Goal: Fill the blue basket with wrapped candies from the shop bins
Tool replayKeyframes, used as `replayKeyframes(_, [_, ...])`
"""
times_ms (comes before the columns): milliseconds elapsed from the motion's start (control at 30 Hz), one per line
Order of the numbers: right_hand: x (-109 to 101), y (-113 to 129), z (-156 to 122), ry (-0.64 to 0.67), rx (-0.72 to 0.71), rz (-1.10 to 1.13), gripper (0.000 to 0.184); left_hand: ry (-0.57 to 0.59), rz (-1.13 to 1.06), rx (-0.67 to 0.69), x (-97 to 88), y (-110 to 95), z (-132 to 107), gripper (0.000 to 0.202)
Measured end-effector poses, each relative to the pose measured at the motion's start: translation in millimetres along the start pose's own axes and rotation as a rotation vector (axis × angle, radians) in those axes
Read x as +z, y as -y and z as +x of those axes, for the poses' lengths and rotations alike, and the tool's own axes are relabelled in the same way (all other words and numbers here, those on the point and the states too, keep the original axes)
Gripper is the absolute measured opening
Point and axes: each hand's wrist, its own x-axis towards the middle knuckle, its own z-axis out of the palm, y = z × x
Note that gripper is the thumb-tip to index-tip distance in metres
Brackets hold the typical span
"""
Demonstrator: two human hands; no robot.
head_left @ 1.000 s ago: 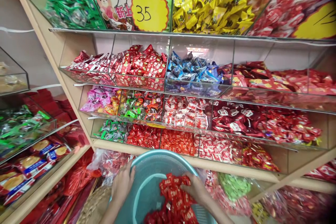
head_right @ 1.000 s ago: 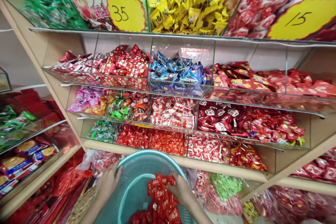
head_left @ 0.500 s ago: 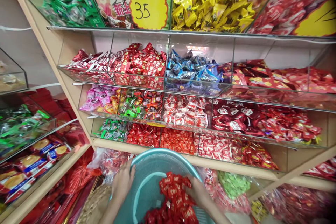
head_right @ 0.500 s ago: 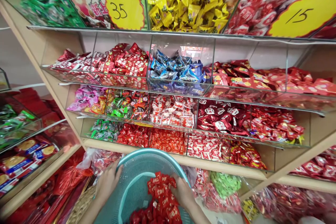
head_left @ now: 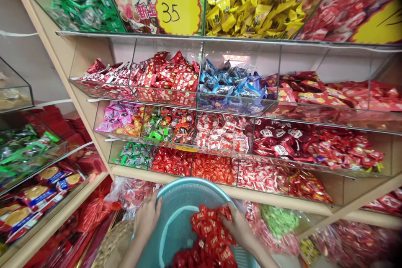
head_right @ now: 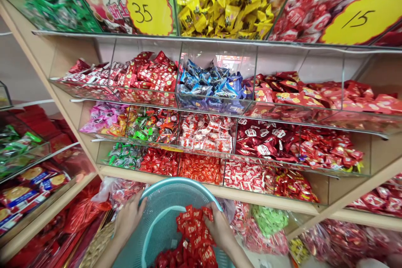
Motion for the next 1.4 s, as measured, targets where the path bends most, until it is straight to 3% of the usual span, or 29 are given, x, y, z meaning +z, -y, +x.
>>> replayKeyframes(200, [7, 7, -5, 0.072, 0.033, 0.003, 0.022, 0.004, -0.005, -0.009, -1.1, 0, -1, 0.044])
replayKeyframes(400, [15, 4, -5, 0.193, 0.106, -0.159, 0.021, -0.003, 0.012, -0.011, -0.8, 0, -1, 0.043])
replayKeyframes(533, [12, 9, -2, 0.111, 0.122, -0.18, 0.023, -0.02, 0.003, -0.001, 0.3, 1, 0, 0.042])
replayKeyframes(633, [8, 17, 3, 0.065, 0.109, -0.02, 0.019, -0.011, 0.002, 0.007, 1.7, 2, -1, 0.044])
replayKeyframes(800, [10, 21, 7, 0.069, 0.228, 0.19, 0.028, -0.002, 0.007, 0.016, 3.7, 3, -1, 0.044])
replayKeyframes(1000, [17, 13, 8, -0.028, 0.106, 0.077, 0.026, 0.0, 0.015, 0.005, 3.3, 2, -1, 0.044])
replayKeyframes(1400, [29, -3, 9, -0.043, 0.047, -0.008, 0.024, -0.015, 0.002, 0.007, 4.0, 3, -1, 0.043])
